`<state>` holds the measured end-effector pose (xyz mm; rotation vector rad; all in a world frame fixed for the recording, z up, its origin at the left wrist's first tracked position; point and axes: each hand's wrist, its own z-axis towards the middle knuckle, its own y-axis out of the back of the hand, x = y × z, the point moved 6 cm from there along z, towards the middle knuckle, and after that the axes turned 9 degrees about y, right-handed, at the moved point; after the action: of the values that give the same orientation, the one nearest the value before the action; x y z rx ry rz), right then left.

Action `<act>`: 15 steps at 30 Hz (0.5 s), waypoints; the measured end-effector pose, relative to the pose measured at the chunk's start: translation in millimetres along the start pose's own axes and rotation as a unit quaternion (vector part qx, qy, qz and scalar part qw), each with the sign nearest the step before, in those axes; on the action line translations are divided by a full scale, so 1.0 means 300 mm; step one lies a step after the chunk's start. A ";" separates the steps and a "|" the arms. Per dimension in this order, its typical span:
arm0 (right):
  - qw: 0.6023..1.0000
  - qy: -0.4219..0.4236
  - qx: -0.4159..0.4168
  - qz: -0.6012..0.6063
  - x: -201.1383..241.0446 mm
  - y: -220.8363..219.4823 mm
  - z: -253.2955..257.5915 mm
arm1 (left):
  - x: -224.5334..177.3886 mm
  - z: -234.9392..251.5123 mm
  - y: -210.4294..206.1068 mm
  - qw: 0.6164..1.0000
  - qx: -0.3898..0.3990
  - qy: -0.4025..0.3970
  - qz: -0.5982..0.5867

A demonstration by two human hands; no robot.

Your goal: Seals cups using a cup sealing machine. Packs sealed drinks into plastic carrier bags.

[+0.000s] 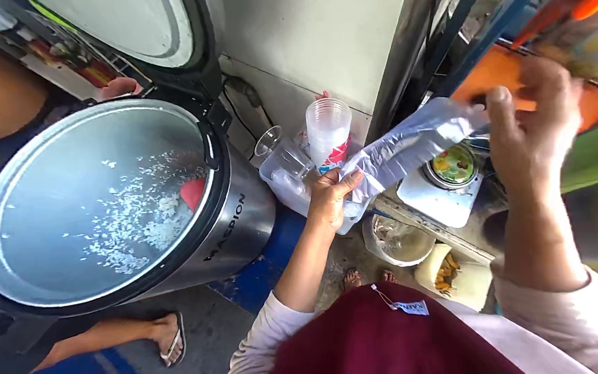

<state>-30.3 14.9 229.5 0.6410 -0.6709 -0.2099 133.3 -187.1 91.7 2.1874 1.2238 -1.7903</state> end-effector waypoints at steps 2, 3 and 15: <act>0.998 0.034 -0.037 -0.024 0.082 0.020 -0.105 | 0.015 -0.015 -0.036 1.000 0.014 -0.008 -0.004; 0.999 0.036 -0.017 0.003 0.123 -0.006 -0.153 | 0.026 -0.026 -0.059 1.000 0.028 -0.008 -0.009; 0.889 -0.247 0.084 0.377 0.024 -0.186 -0.436 | 0.137 -0.186 -0.097 0.998 0.046 -0.018 0.041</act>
<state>59.4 31.4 120.4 0.4470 -1.3936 0.4337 160.9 -117.4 87.0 2.2078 1.0481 -1.8807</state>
